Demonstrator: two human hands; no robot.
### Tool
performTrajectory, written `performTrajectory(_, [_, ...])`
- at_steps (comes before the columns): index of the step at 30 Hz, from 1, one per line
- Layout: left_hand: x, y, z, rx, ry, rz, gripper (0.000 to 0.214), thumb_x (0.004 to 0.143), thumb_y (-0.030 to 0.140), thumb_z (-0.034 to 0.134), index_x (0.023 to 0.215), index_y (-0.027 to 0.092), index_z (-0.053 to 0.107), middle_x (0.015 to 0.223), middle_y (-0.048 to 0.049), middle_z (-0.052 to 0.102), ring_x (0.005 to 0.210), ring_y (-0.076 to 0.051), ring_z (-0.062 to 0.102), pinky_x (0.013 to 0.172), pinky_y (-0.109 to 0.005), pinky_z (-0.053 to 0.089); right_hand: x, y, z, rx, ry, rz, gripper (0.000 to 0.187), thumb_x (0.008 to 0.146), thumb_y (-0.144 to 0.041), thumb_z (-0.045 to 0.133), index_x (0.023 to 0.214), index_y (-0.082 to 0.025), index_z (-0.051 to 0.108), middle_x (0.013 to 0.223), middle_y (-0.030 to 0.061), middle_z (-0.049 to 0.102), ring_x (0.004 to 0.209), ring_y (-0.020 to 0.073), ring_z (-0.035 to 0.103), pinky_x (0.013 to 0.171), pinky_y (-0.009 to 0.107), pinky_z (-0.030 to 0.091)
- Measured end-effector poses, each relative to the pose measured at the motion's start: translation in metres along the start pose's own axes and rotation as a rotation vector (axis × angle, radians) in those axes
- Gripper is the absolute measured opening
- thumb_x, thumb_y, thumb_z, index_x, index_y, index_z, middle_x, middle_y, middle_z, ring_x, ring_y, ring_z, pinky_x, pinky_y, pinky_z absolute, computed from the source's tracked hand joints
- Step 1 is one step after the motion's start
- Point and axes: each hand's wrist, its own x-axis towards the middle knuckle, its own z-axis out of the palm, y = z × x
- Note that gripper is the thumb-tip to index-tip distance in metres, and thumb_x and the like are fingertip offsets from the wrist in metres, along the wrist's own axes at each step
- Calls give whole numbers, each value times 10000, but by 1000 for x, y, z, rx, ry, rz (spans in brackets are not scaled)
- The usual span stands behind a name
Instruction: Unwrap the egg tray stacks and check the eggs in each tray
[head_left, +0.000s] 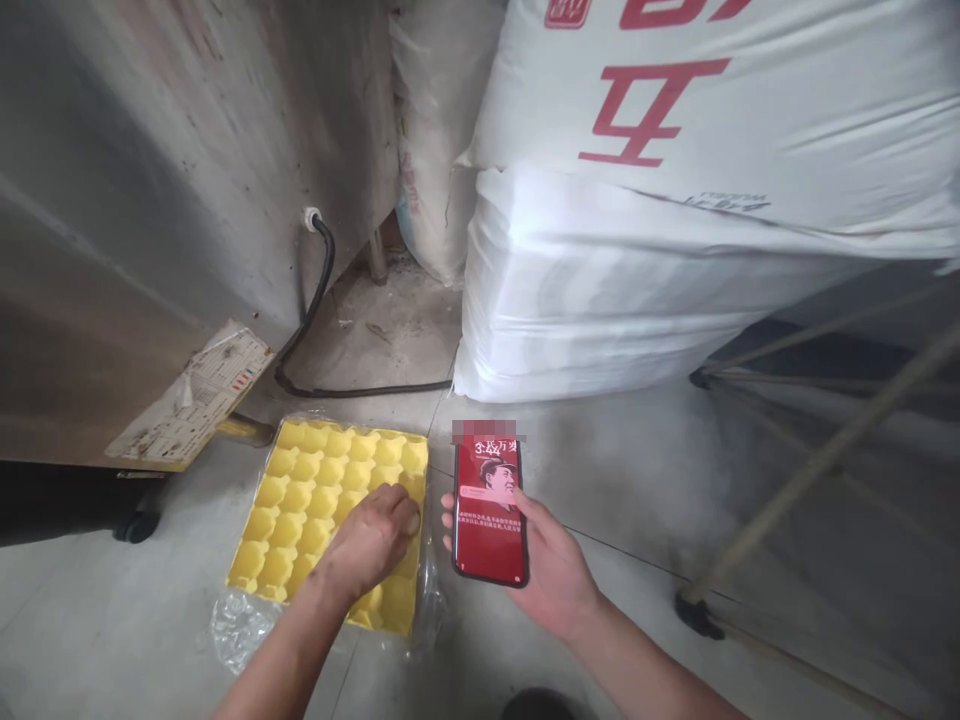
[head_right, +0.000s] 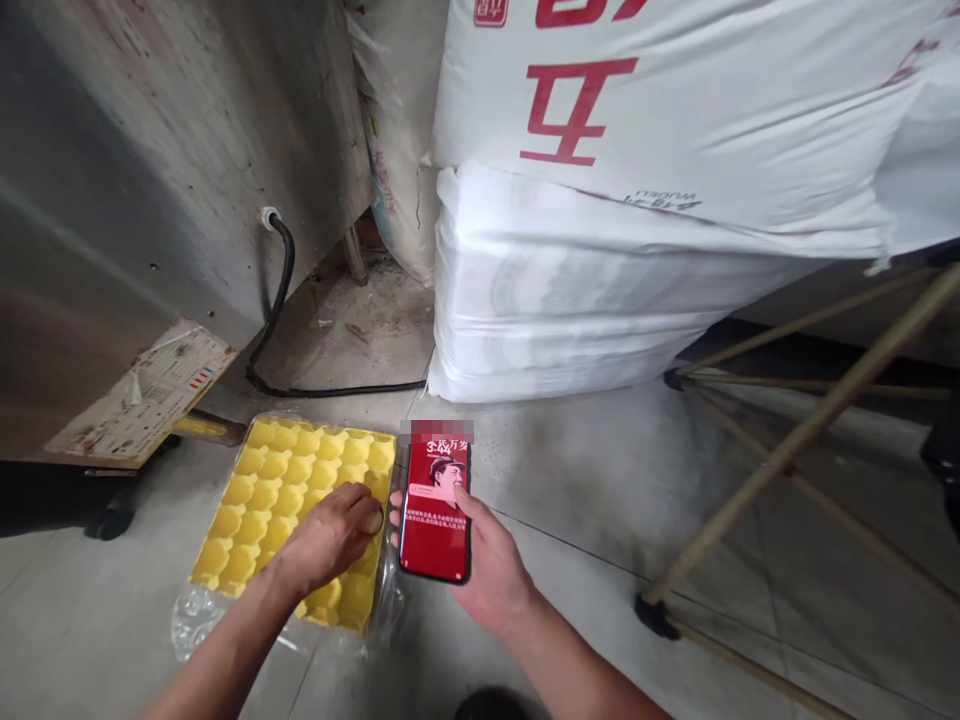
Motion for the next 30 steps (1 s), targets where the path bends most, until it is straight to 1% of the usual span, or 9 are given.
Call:
performTrajectory(3, [4, 0, -3, -2, -14, 18, 282, 800, -6, 543, 918, 222, 659, 945, -57, 709, 925, -240, 644, 818, -365, 524, 1, -1, 0, 11, 4, 1, 511, 985, -510, 561, 1262, -108, 715, 1234, 180, 788, 1088, 322, 750, 1014, 496, 553])
performTrajectory(7, [0, -7, -13, -80, -17, -4, 310, 794, 67, 648, 1041, 253, 678, 1042, -30, 724, 943, -211, 672, 810, -325, 531, 0, -3, -2, 17, -3, 0, 503, 993, -504, 546, 1247, -110, 727, 1235, 170, 791, 1086, 319, 752, 1014, 487, 560])
performTrajectory(9, [-6, -12, -18, -289, -3, -105, 295, 844, 177, 706, 1123, 263, 666, 1121, -34, 725, 981, -206, 682, 846, -324, 541, -1, -3, -4, 14, -3, 0, 493, 996, -494, 545, 1254, -116, 727, 1240, 169, 790, 1083, 319, 753, 1005, 484, 566])
performTrajectory(13, [-23, -21, -25, -970, 110, -353, 348, 887, 376, 766, 1187, 246, 646, 1138, -61, 729, 1039, -227, 678, 924, -353, 535, 0, -5, -6, 25, 16, 2, 480, 999, -478, 536, 1248, -119, 734, 1235, 179, 792, 1084, 318, 753, 969, 470, 583])
performTrajectory(17, [-39, -25, -24, -1322, 260, -366, 370, 867, 333, 806, 1188, 236, 649, 1127, -62, 692, 1040, -204, 640, 916, -309, 501, 2, -7, -5, 29, 6, 15, 492, 1005, -482, 526, 1238, -103, 736, 1240, 186, 789, 1062, 308, 757, 953, 452, 593])
performTrajectory(20, [-46, -27, -22, -1377, 300, -364, 420, 847, 306, 829, 1219, 241, 646, 1112, -47, 645, 1011, -172, 601, 876, -264, 479, 2, -6, -4, 31, 8, 22, 485, 1010, -479, 520, 1251, -111, 723, 1243, 185, 788, 1072, 304, 753, 959, 460, 594])
performTrajectory(23, [-50, -27, -24, -1353, 252, -363, 435, 844, 290, 836, 1228, 243, 637, 1084, -37, 635, 975, -153, 587, 837, -240, 469, 2, -5, -3, 35, 10, 24, 472, 1009, -474, 527, 1274, -124, 701, 1248, 188, 784, 1094, 308, 749, 971, 473, 589])
performTrajectory(27, [-53, -25, -28, -1356, 204, -318, 421, 850, 269, 831, 1209, 253, 611, 1058, -29, 637, 949, -143, 584, 804, -236, 473, 2, -4, -3, 37, 12, 12, 459, 999, -458, 542, 1297, -136, 676, 1246, 191, 784, 1089, 312, 753, 962, 475, 591])
performTrajectory(30, [-56, -20, -31, -1342, 219, -279, 420, 858, 266, 819, 1216, 257, 600, 1101, -45, 624, 965, -153, 597, 836, -268, 497, 3, -5, -3, 27, 16, 6, 460, 988, -449, 548, 1298, -133, 677, 1244, 191, 785, 1068, 318, 759, 937, 472, 597])
